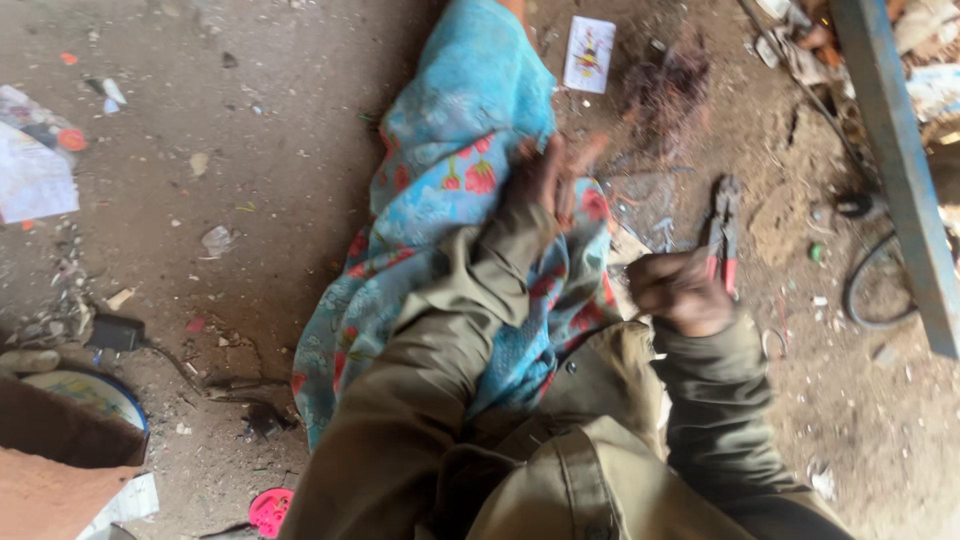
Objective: The person sits on the ground and uses pliers and a screwdriver to strip insulation from a bundle of copper wires. The person repeatedly cuts and scrapes the wire bundle to remove the outer coating.
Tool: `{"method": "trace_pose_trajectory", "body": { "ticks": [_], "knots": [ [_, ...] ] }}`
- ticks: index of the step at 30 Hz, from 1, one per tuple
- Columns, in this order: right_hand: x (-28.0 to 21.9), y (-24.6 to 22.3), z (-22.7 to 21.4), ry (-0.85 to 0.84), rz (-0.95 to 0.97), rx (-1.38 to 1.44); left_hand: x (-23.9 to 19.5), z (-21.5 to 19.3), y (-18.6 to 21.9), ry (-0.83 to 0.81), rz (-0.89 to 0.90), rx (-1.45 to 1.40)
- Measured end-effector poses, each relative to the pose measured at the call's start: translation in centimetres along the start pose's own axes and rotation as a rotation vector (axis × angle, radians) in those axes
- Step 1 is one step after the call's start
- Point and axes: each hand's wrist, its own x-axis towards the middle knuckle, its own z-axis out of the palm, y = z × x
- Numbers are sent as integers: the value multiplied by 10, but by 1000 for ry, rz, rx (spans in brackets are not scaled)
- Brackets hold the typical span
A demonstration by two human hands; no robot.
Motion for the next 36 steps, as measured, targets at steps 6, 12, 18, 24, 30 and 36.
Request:
{"method": "trace_pose_trajectory", "body": {
  "ticks": [6,12,18,24,30,36],
  "knots": [
    [-19,-1,-21,525,311,-97,-8,-4,-17,94,169,53],
    [-2,15,20,415,138,-217,7,1,-14,73,-1245,-1224],
    [3,-1,29,469,244,-651,-7,-13,-19,134,-720,-919],
    [41,-4,43,576,171,-688,-22,-42,2,-177,-110,48],
    [75,7,35,589,32,-622,6,-31,23,-291,-808,-1185],
    [73,18,20,594,126,-281,6,-20,35,-289,-639,-1107]
  ]
}}
